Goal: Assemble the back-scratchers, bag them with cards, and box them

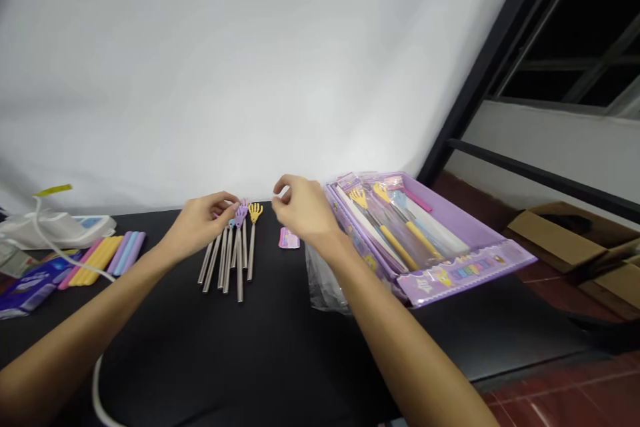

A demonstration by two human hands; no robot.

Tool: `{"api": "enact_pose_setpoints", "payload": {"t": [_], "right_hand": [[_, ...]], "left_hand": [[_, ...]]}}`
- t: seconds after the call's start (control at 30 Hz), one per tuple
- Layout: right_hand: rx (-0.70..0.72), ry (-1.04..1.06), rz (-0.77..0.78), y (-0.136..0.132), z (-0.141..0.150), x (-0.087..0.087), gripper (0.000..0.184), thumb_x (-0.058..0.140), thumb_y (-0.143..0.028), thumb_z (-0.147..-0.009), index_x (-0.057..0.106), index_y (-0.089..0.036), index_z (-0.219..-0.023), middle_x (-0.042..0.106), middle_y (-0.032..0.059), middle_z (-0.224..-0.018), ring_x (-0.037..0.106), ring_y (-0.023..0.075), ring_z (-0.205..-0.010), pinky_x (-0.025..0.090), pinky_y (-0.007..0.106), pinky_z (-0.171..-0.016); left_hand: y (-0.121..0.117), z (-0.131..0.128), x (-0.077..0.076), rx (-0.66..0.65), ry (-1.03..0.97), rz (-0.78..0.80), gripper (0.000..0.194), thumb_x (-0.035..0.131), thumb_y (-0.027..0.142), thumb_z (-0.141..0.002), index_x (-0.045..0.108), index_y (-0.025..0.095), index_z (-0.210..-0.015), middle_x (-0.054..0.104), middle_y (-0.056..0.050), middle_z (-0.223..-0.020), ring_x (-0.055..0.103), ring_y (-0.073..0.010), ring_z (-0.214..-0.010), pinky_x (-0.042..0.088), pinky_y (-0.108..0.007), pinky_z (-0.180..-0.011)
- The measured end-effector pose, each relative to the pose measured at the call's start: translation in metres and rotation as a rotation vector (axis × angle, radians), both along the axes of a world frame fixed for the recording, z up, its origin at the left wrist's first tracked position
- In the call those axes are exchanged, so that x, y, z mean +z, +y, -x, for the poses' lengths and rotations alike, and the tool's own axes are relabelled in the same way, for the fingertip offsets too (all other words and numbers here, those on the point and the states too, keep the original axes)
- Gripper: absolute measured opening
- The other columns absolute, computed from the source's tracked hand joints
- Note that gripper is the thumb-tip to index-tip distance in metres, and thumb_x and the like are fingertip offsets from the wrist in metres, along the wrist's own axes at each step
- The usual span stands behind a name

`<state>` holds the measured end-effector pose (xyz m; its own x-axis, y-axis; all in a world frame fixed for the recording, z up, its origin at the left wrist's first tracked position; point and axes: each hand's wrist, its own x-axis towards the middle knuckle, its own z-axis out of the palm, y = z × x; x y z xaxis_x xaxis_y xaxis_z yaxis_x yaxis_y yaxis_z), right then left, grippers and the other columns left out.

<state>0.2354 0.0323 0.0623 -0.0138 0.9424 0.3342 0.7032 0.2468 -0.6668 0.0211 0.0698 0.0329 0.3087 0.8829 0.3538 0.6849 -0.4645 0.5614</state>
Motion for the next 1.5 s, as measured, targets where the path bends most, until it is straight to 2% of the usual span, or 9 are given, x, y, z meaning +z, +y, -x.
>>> {"api": "enact_pose_setpoints", "payload": {"t": [0.1, 0.23, 0.37, 0.53, 0.8, 0.93, 1.17, 1.33, 1.5], "right_hand": [[0.062, -0.121, 0.135, 0.007, 0.035, -0.027, 0.008, 0.066, -0.02, -0.077, 0.062, -0.021, -0.084, 0.071, 0.0049, -0.076, 0.065, 0.0183, -0.065, 0.043, 0.029, -0.06], [0.032, -0.366, 0.201, 0.004, 0.062, -0.053, 0.017, 0.067, -0.016, -0.07, 0.058, -0.021, -0.084, 0.069, 0.0086, -0.081, 0.064, 0.025, -0.075, 0.039, 0.032, -0.062], [-0.026, -0.43, 0.283, 0.001, 0.065, -0.053, 0.026, 0.07, -0.017, -0.068, 0.059, -0.019, -0.091, 0.067, 0.0099, -0.084, 0.063, 0.0242, -0.073, 0.039, 0.032, -0.061], [-0.049, -0.316, 0.329, 0.009, 0.054, -0.045, 0.032, 0.073, -0.023, -0.064, 0.059, -0.019, -0.092, 0.065, 0.0029, -0.074, 0.06, 0.0187, -0.062, 0.04, 0.029, -0.055], [-0.021, -0.215, 0.321, 0.01, 0.046, -0.064, 0.027, 0.07, -0.018, -0.064, 0.053, -0.022, -0.085, 0.063, -0.0022, -0.061, 0.058, 0.0162, -0.053, 0.038, 0.027, -0.052], [-0.014, -0.218, 0.264, 0.006, 0.046, -0.071, 0.02, 0.065, -0.016, -0.068, 0.051, -0.023, -0.08, 0.063, -0.0027, -0.06, 0.058, 0.0157, -0.056, 0.038, 0.026, -0.056], [0.064, -0.191, 0.025, -0.002, 0.049, -0.075, 0.005, 0.059, -0.021, -0.078, 0.056, -0.022, -0.075, 0.062, -0.0011, -0.069, 0.057, 0.0142, -0.061, 0.039, 0.027, -0.061], [0.187, -0.079, 0.092, -0.012, 0.058, -0.077, 0.013, 0.065, -0.022, -0.074, 0.052, -0.023, -0.077, 0.061, -0.005, -0.059, 0.058, 0.0134, -0.053, 0.039, 0.026, -0.057], [0.201, -0.107, 0.122, -0.016, 0.065, -0.078, 0.016, 0.063, -0.019, -0.073, 0.048, -0.024, -0.077, 0.06, -0.0063, -0.053, 0.059, 0.0143, -0.051, 0.038, 0.026, -0.058]], "left_hand": [[-0.007, 0.034, -0.012, 0.067, 0.08, -0.021, 0.028, 0.051, 0.041, -0.093, 0.07, 0.021, -0.096, 0.068, 0.0, -0.07, 0.061, -0.0173, -0.062, 0.044, -0.029, -0.063], [-0.015, 0.061, -0.022, 0.094, 0.17, -0.022, 0.026, 0.049, 0.037, -0.092, 0.069, 0.022, -0.095, 0.069, -0.001, -0.072, 0.063, -0.0191, -0.067, 0.044, -0.03, -0.066], [-0.015, 0.082, -0.016, 0.165, 0.222, -0.016, 0.023, 0.049, 0.031, -0.09, 0.07, 0.022, -0.093, 0.074, -0.005, -0.082, 0.068, -0.0232, -0.077, 0.046, -0.033, -0.072], [-0.007, 0.105, -0.011, 0.309, 0.236, -0.005, 0.025, 0.047, 0.032, -0.093, 0.07, 0.024, -0.098, 0.076, -0.007, -0.091, 0.071, -0.0273, -0.088, 0.049, -0.035, -0.077], [-0.022, 0.078, -0.027, 0.274, 0.549, 0.019, 0.022, 0.057, 0.022, -0.09, 0.069, 0.02, -0.108, 0.066, -0.013, -0.11, 0.067, -0.0304, -0.1, 0.053, -0.038, -0.079], [-0.027, 0.069, -0.034, 0.245, 0.672, 0.002, 0.03, 0.046, 0.008, -0.091, 0.07, 0.018, -0.106, 0.065, -0.014, -0.108, 0.063, -0.0318, -0.107, 0.054, -0.038, -0.077], [-0.028, 0.07, -0.031, 0.317, 0.718, -0.037, 0.034, 0.043, 0.009, -0.09, 0.07, 0.015, -0.111, 0.065, -0.016, -0.111, 0.058, -0.0357, -0.108, 0.052, -0.044, -0.085], [-0.027, 0.069, -0.034, 0.374, 0.693, 0.014, 0.034, 0.042, 0.009, -0.091, 0.07, 0.016, -0.109, 0.062, -0.017, -0.114, 0.062, -0.0341, -0.101, 0.053, -0.043, -0.082], [-0.027, 0.068, -0.032, 0.337, 0.631, 0.061, 0.038, 0.044, 0.004, -0.087, 0.066, 0.015, -0.116, 0.059, -0.017, -0.116, 0.067, -0.0323, -0.098, 0.054, -0.042, -0.082]]}}
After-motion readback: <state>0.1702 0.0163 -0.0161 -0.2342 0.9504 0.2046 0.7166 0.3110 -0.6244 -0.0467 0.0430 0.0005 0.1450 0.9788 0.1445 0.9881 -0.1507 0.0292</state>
